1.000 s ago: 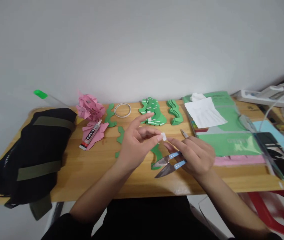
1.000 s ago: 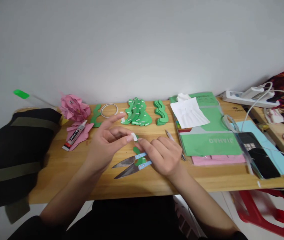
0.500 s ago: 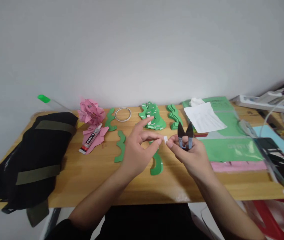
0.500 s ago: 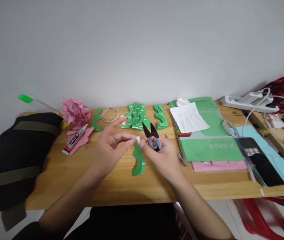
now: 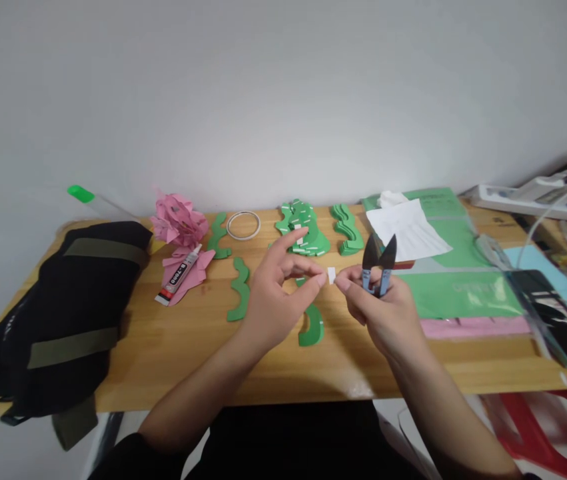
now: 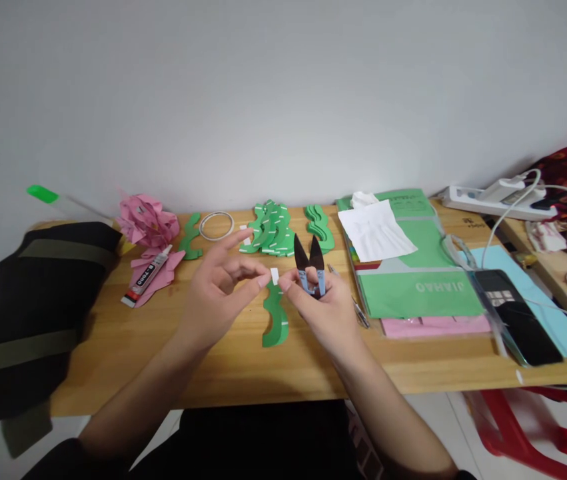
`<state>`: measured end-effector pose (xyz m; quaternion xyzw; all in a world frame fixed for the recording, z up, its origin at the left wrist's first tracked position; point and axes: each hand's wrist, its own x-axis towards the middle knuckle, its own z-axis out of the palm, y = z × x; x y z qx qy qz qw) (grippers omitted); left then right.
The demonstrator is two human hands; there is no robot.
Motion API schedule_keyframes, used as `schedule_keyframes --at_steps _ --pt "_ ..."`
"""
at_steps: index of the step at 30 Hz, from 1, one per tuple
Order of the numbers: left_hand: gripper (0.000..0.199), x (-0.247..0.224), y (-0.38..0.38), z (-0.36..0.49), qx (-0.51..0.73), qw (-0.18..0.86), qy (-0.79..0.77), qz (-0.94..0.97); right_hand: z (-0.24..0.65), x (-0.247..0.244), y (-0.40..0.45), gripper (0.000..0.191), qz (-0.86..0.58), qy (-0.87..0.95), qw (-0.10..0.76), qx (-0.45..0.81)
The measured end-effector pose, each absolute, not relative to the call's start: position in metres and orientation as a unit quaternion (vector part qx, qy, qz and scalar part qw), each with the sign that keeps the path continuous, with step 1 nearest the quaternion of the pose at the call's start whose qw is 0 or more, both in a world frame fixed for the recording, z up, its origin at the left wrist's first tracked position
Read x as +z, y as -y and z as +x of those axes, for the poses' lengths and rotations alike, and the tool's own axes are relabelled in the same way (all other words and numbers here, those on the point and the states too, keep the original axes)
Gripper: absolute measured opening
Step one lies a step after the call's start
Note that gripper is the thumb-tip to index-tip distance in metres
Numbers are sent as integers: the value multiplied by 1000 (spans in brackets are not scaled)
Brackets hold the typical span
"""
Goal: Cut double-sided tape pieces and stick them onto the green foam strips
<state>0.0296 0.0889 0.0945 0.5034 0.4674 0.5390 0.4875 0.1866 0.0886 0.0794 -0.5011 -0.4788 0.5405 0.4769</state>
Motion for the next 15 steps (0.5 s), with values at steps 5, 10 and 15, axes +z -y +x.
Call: schedule_keyframes --at_steps 5,10,15 --pt "59 94 -91 30 538 487 -464 507 187 78 -88 25 -500 481 479 537" --pt "59 95 -91 30 544 482 -456 514 187 78 -88 23 -509 471 478 538" --pt "61 94 -92 30 540 474 -459 523 187 80 -87 24 -505 459 480 551"
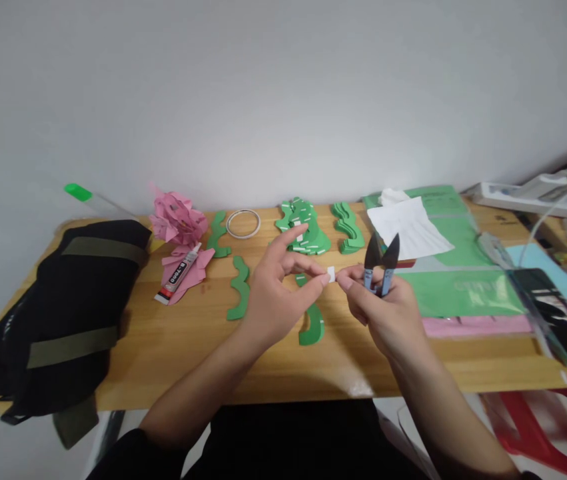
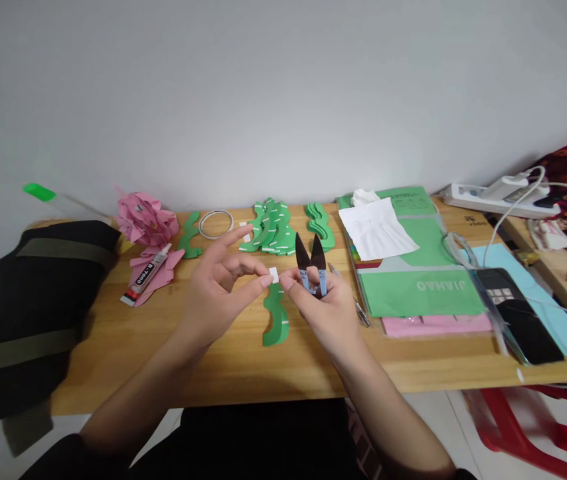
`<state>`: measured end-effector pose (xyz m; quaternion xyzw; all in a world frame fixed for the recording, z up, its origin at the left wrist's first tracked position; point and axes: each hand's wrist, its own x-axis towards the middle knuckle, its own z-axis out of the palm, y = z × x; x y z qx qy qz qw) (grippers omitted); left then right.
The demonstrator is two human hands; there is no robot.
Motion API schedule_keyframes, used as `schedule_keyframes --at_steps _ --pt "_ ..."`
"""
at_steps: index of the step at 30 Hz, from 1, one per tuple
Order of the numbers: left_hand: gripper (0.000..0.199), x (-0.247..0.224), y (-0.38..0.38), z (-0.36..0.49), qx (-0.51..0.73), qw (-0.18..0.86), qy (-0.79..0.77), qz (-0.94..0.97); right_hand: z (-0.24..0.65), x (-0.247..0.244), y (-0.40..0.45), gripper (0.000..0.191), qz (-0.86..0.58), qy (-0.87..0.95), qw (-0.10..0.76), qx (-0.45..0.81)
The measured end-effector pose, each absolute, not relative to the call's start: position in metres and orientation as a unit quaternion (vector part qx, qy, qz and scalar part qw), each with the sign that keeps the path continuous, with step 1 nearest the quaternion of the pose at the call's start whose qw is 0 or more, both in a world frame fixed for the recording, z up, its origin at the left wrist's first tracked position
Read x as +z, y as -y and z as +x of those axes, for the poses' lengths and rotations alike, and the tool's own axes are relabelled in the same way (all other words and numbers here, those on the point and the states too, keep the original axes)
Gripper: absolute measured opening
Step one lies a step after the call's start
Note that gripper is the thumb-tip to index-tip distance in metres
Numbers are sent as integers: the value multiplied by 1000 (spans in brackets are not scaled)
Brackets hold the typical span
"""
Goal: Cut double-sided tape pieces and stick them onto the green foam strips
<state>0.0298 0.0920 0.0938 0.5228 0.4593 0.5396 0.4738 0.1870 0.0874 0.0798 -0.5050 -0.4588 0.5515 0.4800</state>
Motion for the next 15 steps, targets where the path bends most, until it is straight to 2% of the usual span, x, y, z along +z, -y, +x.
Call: schedule_keyframes --at_steps 6,9,13,15 --pt "65 93 -90 32 548 442 -426 568 185 81 -88 30 -492 400 468 616" --pt "67 96 -92 29 548 491 -425 527 189 78 -86 39 -466 390 478 634" --pt "69 99 -98 25 544 580 -423 436 194 72 -74 57 -466 417 433 649" --pt "71 99 -101 23 548 600 -421 403 193 71 -66 55 -486 425 417 640"
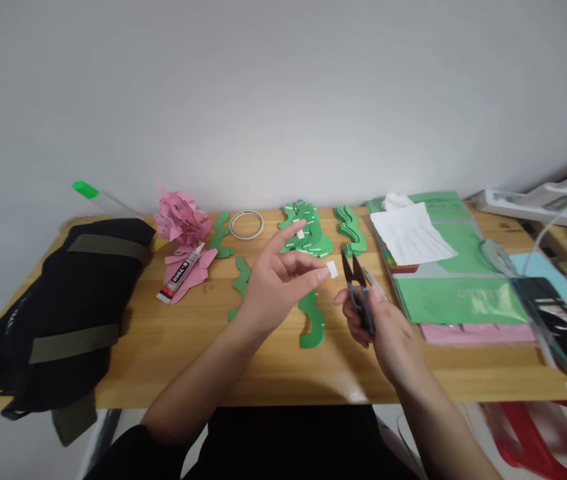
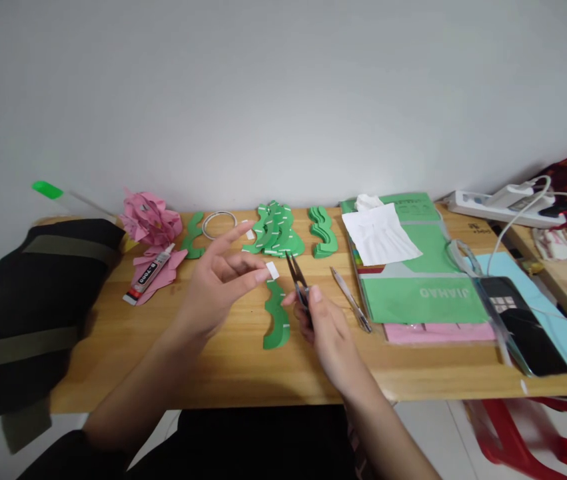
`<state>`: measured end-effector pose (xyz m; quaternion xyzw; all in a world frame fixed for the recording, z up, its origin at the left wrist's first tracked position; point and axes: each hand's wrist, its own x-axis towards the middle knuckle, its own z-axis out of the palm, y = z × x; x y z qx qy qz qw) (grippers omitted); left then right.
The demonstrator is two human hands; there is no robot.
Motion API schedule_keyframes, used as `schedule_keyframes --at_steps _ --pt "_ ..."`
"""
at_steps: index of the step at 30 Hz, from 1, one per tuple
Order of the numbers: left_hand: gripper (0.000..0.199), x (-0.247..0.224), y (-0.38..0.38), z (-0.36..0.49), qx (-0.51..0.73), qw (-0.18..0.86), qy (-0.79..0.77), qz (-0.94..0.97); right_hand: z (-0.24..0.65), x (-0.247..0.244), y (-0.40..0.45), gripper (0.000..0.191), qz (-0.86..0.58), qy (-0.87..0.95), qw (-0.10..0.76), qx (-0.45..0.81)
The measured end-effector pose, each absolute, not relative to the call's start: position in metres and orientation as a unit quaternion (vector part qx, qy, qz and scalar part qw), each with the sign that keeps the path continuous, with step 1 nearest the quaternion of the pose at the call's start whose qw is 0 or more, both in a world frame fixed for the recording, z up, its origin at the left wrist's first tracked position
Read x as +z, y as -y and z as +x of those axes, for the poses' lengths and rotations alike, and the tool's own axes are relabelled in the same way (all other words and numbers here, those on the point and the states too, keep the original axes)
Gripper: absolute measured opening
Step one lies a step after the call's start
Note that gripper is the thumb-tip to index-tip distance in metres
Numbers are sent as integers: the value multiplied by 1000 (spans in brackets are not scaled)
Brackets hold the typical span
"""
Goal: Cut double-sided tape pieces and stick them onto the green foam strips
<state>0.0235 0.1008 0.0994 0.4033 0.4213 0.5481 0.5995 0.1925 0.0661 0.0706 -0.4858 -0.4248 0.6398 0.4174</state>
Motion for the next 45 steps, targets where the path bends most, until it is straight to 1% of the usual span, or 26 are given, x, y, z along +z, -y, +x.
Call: schedule_keyframes --at_steps 3,9,13,28,45 --pt "71 98 -103 24 553 618 -422 366 187 70 -57 50 -483 428 407 647" --pt "70 96 -104 26 542 664 -411 311 178 72 -55 51 -447 414 408 680" --pt "72 97 -103 26 538 665 -416 309 176 74 -57 51 -444 401 412 687" --pt "67 94 -103 25 539 656 -409 335 177 78 -60 50 -446 404 428 674" --pt "72 95 -104 23 522 683 -390 329 177 80 -60 51 -461 415 424 660"
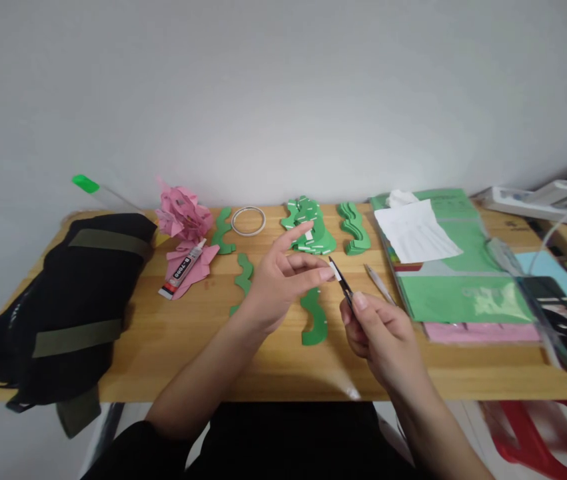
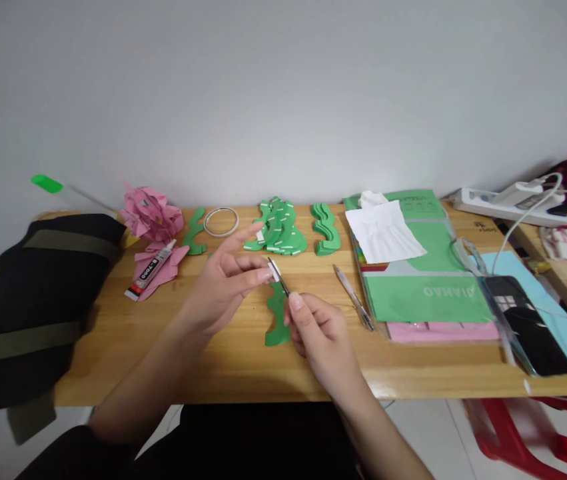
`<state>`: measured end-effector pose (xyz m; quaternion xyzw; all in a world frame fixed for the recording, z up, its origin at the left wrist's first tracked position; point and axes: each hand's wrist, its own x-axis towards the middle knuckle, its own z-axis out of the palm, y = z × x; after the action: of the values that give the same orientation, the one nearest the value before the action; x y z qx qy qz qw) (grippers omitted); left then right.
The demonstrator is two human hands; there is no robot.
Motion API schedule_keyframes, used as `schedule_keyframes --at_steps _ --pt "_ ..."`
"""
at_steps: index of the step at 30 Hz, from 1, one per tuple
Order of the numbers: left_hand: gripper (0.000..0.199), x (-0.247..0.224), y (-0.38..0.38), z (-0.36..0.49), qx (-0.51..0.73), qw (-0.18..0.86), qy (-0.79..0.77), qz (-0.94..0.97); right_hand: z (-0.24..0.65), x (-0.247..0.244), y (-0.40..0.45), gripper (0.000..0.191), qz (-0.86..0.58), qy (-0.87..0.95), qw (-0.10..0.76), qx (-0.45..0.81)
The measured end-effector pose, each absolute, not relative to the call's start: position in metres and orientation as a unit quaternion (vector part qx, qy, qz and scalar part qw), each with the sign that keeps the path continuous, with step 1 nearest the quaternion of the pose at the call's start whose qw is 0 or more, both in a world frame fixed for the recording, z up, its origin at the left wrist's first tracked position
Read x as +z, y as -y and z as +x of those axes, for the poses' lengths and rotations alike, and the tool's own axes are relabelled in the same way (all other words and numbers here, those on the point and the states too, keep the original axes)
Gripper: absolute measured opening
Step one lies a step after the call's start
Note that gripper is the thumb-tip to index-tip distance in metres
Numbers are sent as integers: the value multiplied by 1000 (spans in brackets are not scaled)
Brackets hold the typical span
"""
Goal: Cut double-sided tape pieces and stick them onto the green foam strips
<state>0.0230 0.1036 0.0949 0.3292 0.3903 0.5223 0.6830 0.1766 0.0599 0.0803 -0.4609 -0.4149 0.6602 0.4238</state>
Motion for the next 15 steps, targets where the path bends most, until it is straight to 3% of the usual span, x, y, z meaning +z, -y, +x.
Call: schedule_keyframes --at_steps 8,15 --pt "66 93 -98 12 522 704 -349 332 186 77 -56 47 -488 463 440 595" --pt "63 90 -92 9 569 612 -413 362 199 78 -49 37 -512 601 404 462"
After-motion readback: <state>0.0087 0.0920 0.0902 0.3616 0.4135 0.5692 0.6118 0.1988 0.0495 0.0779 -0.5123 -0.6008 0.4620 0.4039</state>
